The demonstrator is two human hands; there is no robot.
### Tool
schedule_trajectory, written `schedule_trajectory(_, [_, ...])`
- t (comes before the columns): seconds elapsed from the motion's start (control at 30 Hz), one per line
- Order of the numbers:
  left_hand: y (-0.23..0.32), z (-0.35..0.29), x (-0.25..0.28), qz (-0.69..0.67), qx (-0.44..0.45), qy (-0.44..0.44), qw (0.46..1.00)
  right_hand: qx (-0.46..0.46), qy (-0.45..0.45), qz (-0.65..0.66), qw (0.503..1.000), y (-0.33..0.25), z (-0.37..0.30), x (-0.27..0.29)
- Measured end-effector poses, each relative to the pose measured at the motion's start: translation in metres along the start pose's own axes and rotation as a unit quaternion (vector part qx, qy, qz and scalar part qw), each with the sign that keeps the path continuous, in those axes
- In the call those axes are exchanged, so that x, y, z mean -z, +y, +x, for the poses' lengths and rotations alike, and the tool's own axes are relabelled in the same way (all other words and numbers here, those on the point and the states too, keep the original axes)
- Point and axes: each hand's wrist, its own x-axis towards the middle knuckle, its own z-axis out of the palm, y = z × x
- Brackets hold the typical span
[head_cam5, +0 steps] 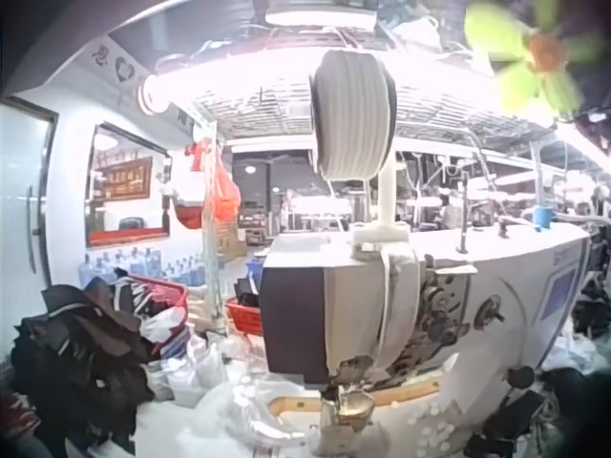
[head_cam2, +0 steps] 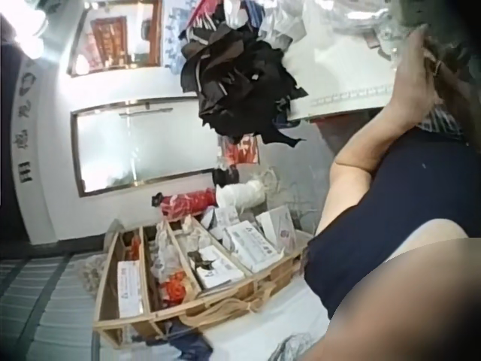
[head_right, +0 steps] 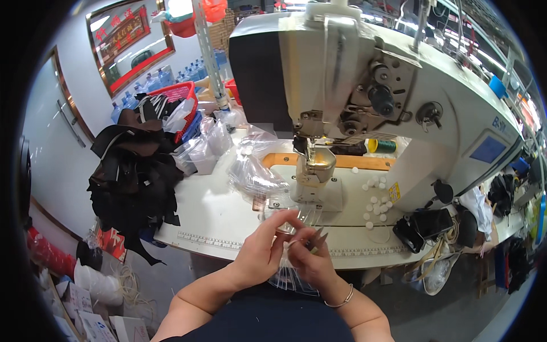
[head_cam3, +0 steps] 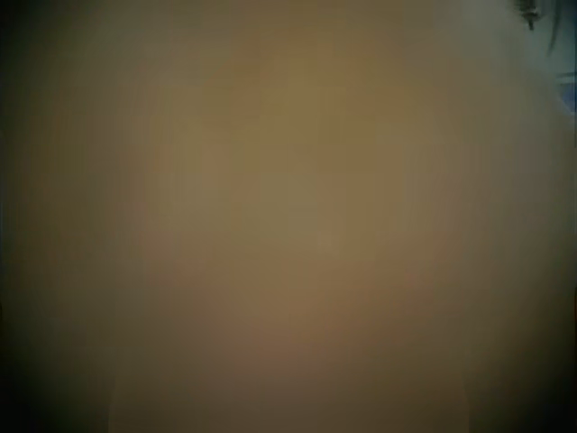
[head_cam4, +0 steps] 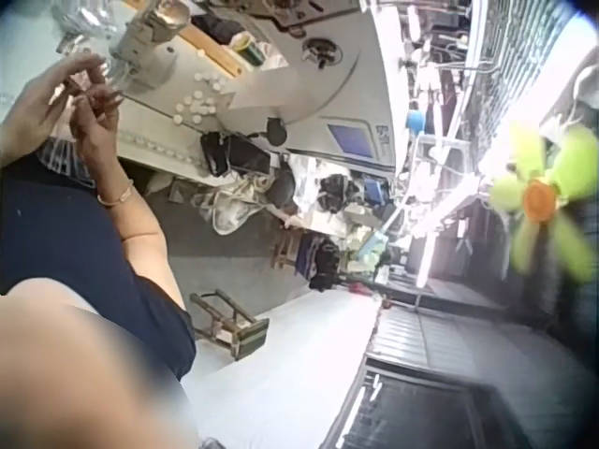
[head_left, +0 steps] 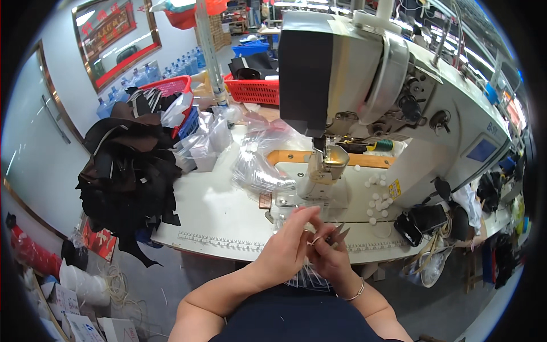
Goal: Stitching small white circular components onto transparent plastic shoe upper sections using an industrial sewing machine.
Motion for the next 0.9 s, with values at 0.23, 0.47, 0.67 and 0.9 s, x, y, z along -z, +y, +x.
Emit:
schedule_trajectory(0.23, [-0.040,0.002,0.053,-0.173,0.187,0.013,0.967,-0.067,-0.064,-0.075,0.993,-0.069,0.017,0.005])
schedule_trajectory(0.47, [-0.053,-0.001,0.025,-0.514,0.350,-0.207,0.755,-0.141,-0.110,-0.199,0.964,-0.092,0.048,0.014])
schedule_trajectory(0.67, [-0.047,-0.017,0.010,-0.480,0.325,-0.115,0.807,-0.053,-0.075,-0.298,0.950,-0.078,0.046,0.014])
schedule_trajectory(0.9, [-0.036,-0.019,0.021,-0.512,0.334,-0.031,0.791,-0.020,0.050,-0.534,0.844,-0.055,0.032,0.023])
